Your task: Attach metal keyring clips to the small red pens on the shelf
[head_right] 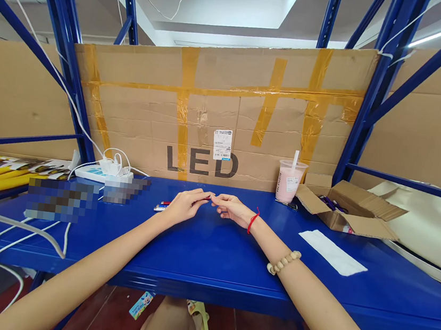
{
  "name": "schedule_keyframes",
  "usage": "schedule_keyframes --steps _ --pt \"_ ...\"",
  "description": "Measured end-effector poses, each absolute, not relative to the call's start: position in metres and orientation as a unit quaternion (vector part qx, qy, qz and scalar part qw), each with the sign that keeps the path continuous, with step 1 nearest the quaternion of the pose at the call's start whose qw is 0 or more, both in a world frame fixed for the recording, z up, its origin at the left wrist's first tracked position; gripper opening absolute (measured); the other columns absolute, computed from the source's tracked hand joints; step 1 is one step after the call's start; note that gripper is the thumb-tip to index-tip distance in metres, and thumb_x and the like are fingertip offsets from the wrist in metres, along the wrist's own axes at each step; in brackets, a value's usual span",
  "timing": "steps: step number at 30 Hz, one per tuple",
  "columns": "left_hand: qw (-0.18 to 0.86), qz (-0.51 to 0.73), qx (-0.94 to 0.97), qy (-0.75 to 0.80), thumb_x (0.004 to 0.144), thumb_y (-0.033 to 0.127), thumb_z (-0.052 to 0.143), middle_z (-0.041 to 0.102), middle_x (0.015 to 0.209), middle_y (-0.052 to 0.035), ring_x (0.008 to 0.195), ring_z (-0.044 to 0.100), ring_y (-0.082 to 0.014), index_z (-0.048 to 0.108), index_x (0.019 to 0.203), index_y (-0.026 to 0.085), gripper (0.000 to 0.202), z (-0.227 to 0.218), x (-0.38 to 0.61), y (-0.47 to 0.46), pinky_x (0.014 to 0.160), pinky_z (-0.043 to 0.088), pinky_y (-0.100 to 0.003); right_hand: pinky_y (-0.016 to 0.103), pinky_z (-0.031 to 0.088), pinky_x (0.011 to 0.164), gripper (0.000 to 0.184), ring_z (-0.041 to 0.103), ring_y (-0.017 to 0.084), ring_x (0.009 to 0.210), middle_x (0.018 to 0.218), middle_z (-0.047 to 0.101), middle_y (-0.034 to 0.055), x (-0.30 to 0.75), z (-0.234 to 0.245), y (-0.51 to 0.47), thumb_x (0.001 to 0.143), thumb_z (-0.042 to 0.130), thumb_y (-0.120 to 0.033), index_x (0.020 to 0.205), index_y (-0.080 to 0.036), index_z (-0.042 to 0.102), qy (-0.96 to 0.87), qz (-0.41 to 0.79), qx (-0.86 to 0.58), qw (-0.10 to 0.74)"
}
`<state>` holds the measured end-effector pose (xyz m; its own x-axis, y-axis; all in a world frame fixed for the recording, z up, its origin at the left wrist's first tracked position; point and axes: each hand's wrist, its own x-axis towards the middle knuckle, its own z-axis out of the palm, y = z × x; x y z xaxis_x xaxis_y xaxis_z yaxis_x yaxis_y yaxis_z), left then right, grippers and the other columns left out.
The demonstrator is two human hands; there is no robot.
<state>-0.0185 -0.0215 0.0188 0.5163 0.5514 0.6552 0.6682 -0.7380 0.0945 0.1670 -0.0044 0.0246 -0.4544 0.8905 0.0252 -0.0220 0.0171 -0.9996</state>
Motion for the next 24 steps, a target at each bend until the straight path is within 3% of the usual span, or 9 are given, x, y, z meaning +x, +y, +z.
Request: schedule_keyframes --steps 5,12,18,24 --pt "0.069 -0.363 -0.859 -0.355 0.09 0.023 0.036 0.062 0.097 -0.0017 0.089 0.059 -0.0134 0.054 0.115 0.023 0.031 0.0187 -0.0166 -0.0199 0.074 0.046 -0.021 0.015 0.034 0.045 0.031 0.042 0.002 0.052 0.078 0.054 -0.0005 0.1649 0.0231 -0.0016 0.062 0.073 -0.037 0.076 -0.016 0.056 -0.567 0.633 -0.348 0.395" --pt "0.03 -0.397 -0.849 -0.348 0.089 0.023 0.038 0.055 0.12 0.002 0.107 0.054 -0.0137 0.048 0.12 0.027 0.033 0.0149 -0.0136 -0.0164 0.09 0.044 -0.025 0.014 0.034 0.044 0.035 0.041 0.001 0.051 0.079 0.054 -0.0025 0.1623 0.0216 -0.0002 0.06 0.075 -0.041 0.078 -0.017 0.058 -0.554 0.621 -0.368 0.414" --pt "0.044 -0.373 -0.842 -0.388 0.091 0.024 0.034 0.057 0.117 0.0022 0.103 0.056 -0.0141 0.049 0.116 0.027 0.03 0.0157 -0.0113 -0.0156 0.083 0.046 -0.024 0.013 0.034 0.042 0.037 0.039 0.0 0.049 0.078 0.053 -0.0023 0.1607 0.0214 0.0018 0.061 0.072 -0.047 0.076 -0.016 0.059 -0.567 0.588 -0.385 0.43" --pt "0.058 -0.362 -0.83 -0.419 0.092 0.027 0.032 0.059 0.113 0.0033 0.1 0.057 -0.0145 0.049 0.113 0.027 0.027 0.0153 -0.0126 -0.0143 0.077 0.045 -0.024 0.01 0.032 0.039 0.038 0.038 -0.001 0.047 0.075 0.048 -0.0033 0.1616 0.0234 0.0051 0.06 0.073 -0.048 0.08 -0.017 0.061 -0.534 0.546 -0.398 0.508"
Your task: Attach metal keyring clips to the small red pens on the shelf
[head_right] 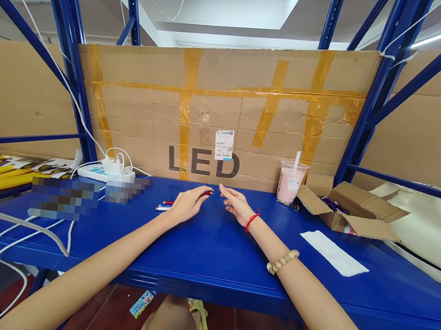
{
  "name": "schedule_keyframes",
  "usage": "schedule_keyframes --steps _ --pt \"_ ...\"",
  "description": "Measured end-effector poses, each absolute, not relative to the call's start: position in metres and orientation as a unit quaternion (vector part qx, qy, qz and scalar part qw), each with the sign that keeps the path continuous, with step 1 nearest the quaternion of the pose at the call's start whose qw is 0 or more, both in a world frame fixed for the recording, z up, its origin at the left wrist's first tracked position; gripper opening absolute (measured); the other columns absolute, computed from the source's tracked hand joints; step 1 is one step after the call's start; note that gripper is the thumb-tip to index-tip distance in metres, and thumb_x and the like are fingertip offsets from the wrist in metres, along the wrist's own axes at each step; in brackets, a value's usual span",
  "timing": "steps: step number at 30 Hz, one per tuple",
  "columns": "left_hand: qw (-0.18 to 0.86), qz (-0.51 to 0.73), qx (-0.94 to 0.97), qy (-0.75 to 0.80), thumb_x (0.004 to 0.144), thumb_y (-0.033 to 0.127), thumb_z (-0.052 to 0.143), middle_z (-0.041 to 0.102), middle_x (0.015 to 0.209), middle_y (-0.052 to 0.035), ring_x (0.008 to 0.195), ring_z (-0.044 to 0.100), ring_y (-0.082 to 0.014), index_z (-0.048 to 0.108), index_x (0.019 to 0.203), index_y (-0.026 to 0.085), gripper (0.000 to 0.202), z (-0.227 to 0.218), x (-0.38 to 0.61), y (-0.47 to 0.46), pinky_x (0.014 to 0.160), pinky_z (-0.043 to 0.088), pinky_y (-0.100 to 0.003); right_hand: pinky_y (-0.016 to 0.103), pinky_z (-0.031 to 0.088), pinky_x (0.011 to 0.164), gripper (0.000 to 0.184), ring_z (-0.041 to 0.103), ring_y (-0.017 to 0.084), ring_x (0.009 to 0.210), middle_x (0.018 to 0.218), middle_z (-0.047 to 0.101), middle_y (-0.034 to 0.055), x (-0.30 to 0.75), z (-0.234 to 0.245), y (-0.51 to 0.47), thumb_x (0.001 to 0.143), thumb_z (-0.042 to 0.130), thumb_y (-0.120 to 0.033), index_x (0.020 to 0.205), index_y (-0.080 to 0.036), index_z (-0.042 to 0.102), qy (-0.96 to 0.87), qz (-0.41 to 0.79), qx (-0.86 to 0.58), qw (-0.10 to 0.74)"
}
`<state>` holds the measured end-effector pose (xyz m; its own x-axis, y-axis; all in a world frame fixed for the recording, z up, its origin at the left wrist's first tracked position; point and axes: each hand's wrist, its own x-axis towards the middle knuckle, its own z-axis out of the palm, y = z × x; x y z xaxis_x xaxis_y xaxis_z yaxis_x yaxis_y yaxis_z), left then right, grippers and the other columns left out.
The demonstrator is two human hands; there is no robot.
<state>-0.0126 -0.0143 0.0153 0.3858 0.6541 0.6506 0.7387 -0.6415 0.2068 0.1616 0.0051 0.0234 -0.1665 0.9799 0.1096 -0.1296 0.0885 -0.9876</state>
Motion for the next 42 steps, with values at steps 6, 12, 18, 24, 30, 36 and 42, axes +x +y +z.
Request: schedule_keyframes --steps 6,12,18,24,30,36,42 --pt "0.06 -0.339 -0.832 -0.436 0.091 0.027 0.032 0.059 0.112 0.0029 0.099 0.057 -0.0159 0.048 0.112 0.026 0.026 0.0151 -0.0145 -0.0143 0.075 0.045 -0.025 0.01 0.032 0.038 0.036 0.038 -0.001 0.047 0.076 0.048 -0.0027 0.1613 0.0226 0.0059 0.06 0.074 -0.045 0.081 -0.018 0.063 -0.524 0.537 -0.401 0.525" --pt "0.055 -0.307 -0.831 -0.46 0.091 0.029 0.031 0.061 0.109 0.0026 0.096 0.059 -0.0171 0.047 0.112 0.027 0.026 0.0159 -0.0141 -0.0147 0.072 0.045 -0.025 0.009 0.032 0.039 0.033 0.039 -0.001 0.048 0.077 0.048 -0.0022 0.161 0.02 0.0033 0.063 0.073 -0.042 0.086 -0.019 0.065 -0.53 0.544 -0.405 0.509" --pt "0.051 -0.28 -0.838 -0.465 0.091 0.031 0.03 0.063 0.106 0.0023 0.095 0.059 -0.0194 0.046 0.111 0.028 0.026 0.0159 -0.0152 -0.0143 0.072 0.045 -0.028 0.01 0.032 0.039 0.031 0.04 -0.001 0.048 0.078 0.049 -0.0016 0.1596 0.0205 0.0022 0.065 0.071 -0.039 0.088 -0.019 0.065 -0.535 0.542 -0.415 0.498" --pt "0.053 -0.268 -0.841 -0.467 0.09 0.031 0.03 0.063 0.106 0.002 0.095 0.059 -0.0207 0.046 0.111 0.028 0.026 0.0156 -0.0152 -0.0144 0.071 0.045 -0.029 0.01 0.032 0.039 0.03 0.04 -0.001 0.048 0.077 0.05 -0.0019 0.1606 0.0197 0.0047 0.064 0.073 -0.037 0.087 -0.019 0.065 -0.536 0.545 -0.409 0.498" --pt "0.051 -0.264 -0.845 -0.463 0.09 0.031 0.03 0.063 0.105 0.0024 0.095 0.059 -0.0205 0.046 0.111 0.028 0.027 0.0152 -0.0149 -0.0157 0.073 0.045 -0.029 0.01 0.033 0.04 0.031 0.041 0.0 0.049 0.077 0.051 -0.0014 0.1613 0.0178 0.0057 0.064 0.072 -0.036 0.09 -0.02 0.066 -0.545 0.545 -0.407 0.491" --pt "0.044 -0.259 -0.845 -0.467 0.09 0.031 0.03 0.063 0.105 0.0012 0.094 0.06 -0.0205 0.047 0.112 0.028 0.028 0.017 -0.0146 -0.0169 0.074 0.045 -0.029 0.011 0.034 0.041 0.035 0.042 0.001 0.049 0.08 0.054 0.0001 0.1612 0.0159 0.0066 0.065 0.072 -0.035 0.097 -0.022 0.066 -0.554 0.544 -0.411 0.478" --pt "0.043 -0.255 -0.844 -0.471 0.09 0.032 0.03 0.063 0.104 0.0004 0.094 0.06 -0.0195 0.047 0.112 0.028 0.028 0.0176 -0.0148 -0.0168 0.076 0.045 -0.029 0.011 0.036 0.042 0.036 0.043 0.001 0.051 0.093 0.058 0.001 0.1605 0.0155 0.0066 0.065 0.072 -0.036 0.098 -0.025 0.066 -0.564 0.541 -0.409 0.47"
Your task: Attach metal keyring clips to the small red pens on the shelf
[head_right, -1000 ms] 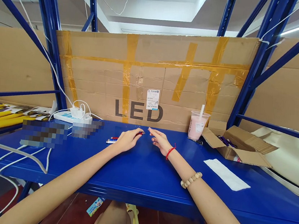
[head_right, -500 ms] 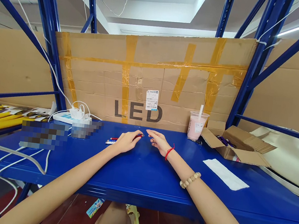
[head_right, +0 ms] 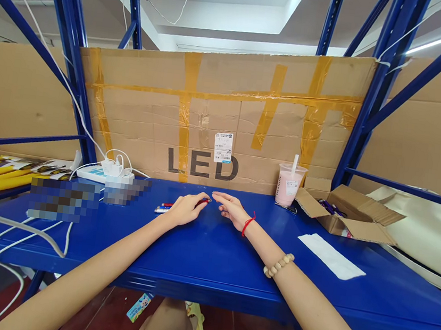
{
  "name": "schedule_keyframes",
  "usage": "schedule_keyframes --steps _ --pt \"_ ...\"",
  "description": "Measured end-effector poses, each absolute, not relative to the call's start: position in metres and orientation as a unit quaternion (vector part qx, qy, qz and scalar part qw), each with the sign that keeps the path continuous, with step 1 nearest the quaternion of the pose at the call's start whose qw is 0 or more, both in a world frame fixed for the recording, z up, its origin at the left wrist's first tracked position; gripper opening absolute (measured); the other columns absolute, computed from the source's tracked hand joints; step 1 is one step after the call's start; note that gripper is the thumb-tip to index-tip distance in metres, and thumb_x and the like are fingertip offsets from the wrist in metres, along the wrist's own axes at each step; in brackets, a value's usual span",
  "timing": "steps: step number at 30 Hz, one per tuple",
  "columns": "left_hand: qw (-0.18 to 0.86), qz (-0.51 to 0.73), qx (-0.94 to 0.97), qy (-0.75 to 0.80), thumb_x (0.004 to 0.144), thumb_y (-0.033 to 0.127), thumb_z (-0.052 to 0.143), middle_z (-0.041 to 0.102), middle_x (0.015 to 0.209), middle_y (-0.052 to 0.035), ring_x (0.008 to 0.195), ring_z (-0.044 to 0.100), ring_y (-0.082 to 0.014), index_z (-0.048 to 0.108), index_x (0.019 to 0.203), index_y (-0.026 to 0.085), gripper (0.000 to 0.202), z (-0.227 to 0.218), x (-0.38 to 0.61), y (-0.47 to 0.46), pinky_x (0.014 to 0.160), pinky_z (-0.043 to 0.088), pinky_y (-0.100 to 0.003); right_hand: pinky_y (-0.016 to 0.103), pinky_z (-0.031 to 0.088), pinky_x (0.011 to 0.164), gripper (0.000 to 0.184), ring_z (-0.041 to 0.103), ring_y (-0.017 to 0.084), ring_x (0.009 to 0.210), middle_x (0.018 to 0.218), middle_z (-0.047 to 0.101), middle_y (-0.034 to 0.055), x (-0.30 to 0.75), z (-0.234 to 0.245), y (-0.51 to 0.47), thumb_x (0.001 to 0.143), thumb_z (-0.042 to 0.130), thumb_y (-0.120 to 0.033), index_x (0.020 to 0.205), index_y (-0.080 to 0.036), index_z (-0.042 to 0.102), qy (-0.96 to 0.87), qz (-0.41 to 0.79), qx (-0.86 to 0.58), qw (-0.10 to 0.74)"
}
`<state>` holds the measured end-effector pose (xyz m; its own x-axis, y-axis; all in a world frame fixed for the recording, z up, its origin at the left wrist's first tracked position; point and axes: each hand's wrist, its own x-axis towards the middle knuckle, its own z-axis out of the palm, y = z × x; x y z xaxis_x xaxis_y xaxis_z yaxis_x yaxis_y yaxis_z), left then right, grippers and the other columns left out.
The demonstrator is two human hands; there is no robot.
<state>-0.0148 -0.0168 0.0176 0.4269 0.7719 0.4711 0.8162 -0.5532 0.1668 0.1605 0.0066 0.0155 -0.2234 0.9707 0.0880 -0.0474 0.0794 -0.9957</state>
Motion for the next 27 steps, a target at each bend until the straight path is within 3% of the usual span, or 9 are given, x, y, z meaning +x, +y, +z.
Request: schedule_keyframes --steps 14,20,27 --pt "0.045 -0.26 -0.851 -0.455 0.091 0.034 0.029 0.063 0.104 0.0016 0.095 0.06 -0.0203 0.048 0.109 0.028 0.027 0.018 -0.016 -0.0173 0.073 0.044 -0.029 0.011 0.037 0.043 0.029 0.048 0.001 0.054 0.092 0.06 -0.0009 0.1592 0.0215 0.0003 0.068 0.068 -0.027 0.097 -0.026 0.066 -0.542 0.558 -0.396 0.488" --pt "0.041 -0.254 -0.849 -0.462 0.09 0.033 0.03 0.064 0.103 0.001 0.094 0.06 -0.0195 0.049 0.11 0.028 0.027 0.0186 -0.0153 -0.0182 0.075 0.044 -0.029 0.011 0.036 0.043 0.038 0.047 0.002 0.053 0.08 0.057 -0.0005 0.1605 0.0179 0.005 0.066 0.071 -0.028 0.103 -0.026 0.065 -0.549 0.544 -0.4 0.492" --pt "0.04 -0.245 -0.842 -0.478 0.09 0.032 0.032 0.064 0.104 -0.0002 0.095 0.059 -0.0198 0.05 0.111 0.028 0.028 0.019 -0.0142 -0.0184 0.075 0.045 -0.029 0.011 0.035 0.042 0.04 0.045 0.001 0.052 0.085 0.058 -0.0004 0.1613 0.0148 0.0087 0.066 0.071 -0.03 0.105 -0.026 0.063 -0.555 0.54 -0.4 0.491"
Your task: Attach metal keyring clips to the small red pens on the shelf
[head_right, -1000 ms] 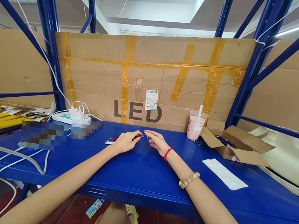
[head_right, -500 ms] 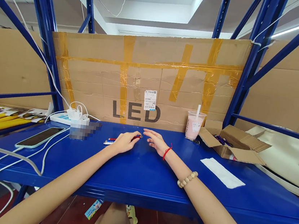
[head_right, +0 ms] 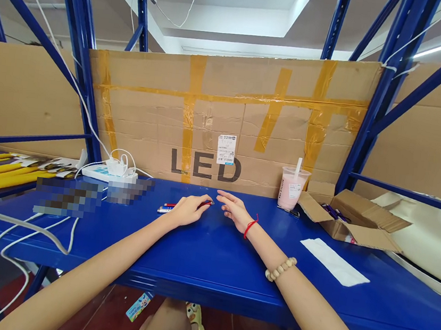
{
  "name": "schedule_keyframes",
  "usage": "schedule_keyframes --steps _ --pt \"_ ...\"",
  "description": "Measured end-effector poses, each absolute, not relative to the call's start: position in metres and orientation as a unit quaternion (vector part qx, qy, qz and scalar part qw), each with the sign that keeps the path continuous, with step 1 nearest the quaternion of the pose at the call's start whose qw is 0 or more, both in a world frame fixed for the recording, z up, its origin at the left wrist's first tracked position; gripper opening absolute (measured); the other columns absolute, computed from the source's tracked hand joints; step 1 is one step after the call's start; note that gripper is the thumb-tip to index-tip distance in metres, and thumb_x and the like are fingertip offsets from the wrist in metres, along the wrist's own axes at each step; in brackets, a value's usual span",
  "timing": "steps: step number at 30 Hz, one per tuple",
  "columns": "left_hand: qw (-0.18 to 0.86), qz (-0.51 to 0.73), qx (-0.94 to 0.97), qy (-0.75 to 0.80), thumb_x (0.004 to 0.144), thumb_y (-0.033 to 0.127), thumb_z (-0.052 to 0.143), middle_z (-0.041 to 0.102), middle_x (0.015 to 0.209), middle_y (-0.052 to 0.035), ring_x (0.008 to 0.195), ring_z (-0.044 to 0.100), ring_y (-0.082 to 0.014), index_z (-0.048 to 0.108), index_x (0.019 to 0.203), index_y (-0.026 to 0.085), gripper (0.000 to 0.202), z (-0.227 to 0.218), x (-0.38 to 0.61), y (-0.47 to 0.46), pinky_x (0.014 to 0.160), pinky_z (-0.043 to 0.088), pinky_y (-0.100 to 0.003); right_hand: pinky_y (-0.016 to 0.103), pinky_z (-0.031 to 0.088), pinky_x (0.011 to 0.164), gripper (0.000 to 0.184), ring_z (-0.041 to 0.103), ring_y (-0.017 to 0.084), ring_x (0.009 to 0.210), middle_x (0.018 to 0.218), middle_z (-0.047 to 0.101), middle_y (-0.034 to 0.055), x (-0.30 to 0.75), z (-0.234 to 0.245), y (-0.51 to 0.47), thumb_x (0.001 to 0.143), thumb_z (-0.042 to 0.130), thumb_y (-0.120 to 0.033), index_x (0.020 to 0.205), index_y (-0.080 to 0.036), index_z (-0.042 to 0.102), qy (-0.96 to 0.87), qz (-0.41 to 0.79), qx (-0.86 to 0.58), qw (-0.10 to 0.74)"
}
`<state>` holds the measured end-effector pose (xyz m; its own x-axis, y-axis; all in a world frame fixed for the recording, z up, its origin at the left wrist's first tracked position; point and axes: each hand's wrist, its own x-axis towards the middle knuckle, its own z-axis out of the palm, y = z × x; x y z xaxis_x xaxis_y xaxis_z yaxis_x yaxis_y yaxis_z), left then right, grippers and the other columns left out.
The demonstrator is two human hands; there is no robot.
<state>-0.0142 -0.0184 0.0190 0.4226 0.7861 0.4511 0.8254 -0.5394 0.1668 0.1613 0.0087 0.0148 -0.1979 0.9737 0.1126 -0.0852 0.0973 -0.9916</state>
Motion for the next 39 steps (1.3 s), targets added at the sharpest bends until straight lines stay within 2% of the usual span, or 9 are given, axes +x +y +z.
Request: schedule_keyframes --steps 7,10,17,27,33,39 --pt "0.035 -0.249 -0.842 -0.478 0.09 0.031 0.03 0.064 0.103 -0.0005 0.095 0.059 -0.0195 0.051 0.111 0.028 0.029 0.0201 -0.0148 -0.0204 0.078 0.045 -0.03 0.011 0.037 0.044 0.038 0.046 0.001 0.054 0.11 0.058 0.0014 0.1615 0.0166 0.0057 0.064 0.071 -0.022 0.102 -0.025 0.064 -0.551 0.534 -0.408 0.494" --pt "0.033 -0.248 -0.843 -0.477 0.091 0.032 0.029 0.063 0.104 -0.0006 0.097 0.058 -0.0189 0.05 0.112 0.028 0.03 0.0203 -0.0158 -0.0199 0.078 0.045 -0.029 0.012 0.036 0.043 0.039 0.046 0.002 0.054 0.104 0.061 0.0015 0.1599 0.0187 0.003 0.064 0.071 -0.024 0.102 -0.025 0.064 -0.552 0.54 -0.411 0.484" --pt "0.039 -0.267 -0.847 -0.459 0.092 0.031 0.028 0.06 0.112 0.0005 0.1 0.057 -0.0182 0.048 0.115 0.029 0.031 0.0189 -0.0174 -0.0162 0.076 0.046 -0.027 0.011 0.033 0.043 0.05 0.05 0.004 0.058 0.075 0.061 -0.0002 0.1588 0.0192 0.0026 0.061 0.075 -0.032 0.109 -0.025 0.062 -0.555 0.513 -0.451 0.476" --pt "0.063 -0.267 -0.848 -0.453 0.092 0.03 0.028 0.061 0.108 0.0001 0.097 0.059 -0.0199 0.048 0.113 0.027 0.029 0.0174 -0.0182 -0.0147 0.069 0.045 -0.027 0.008 0.033 0.042 0.052 0.05 0.002 0.06 0.101 0.063 0.0018 0.1607 0.0173 0.0028 0.06 0.076 -0.035 0.109 -0.025 0.061 -0.574 0.507 -0.443 0.467" --pt "0.059 -0.261 -0.853 -0.449 0.091 0.03 0.029 0.062 0.107 -0.0002 0.096 0.059 -0.0201 0.048 0.112 0.026 0.028 0.0166 -0.0187 -0.0136 0.069 0.045 -0.027 0.01 0.032 0.041 0.053 0.05 0.003 0.058 0.1 0.064 0.0034 0.1619 0.0186 0.0026 0.059 0.077 -0.032 0.109 -0.024 0.061 -0.585 0.491 -0.454 0.459" --pt "0.046 -0.26 -0.864 -0.429 0.091 0.03 0.031 0.062 0.107 -0.001 0.097 0.058 -0.0194 0.048 0.113 0.026 0.028 0.0125 -0.0189 -0.0106 0.072 0.045 -0.026 0.01 0.031 0.041 0.055 0.049 0.003 0.058 0.09 0.064 0.0025 0.1652 0.0195 0.0024 0.06 0.076 -0.034 0.112 -0.023 0.06 -0.603 0.48 -0.468 0.432"
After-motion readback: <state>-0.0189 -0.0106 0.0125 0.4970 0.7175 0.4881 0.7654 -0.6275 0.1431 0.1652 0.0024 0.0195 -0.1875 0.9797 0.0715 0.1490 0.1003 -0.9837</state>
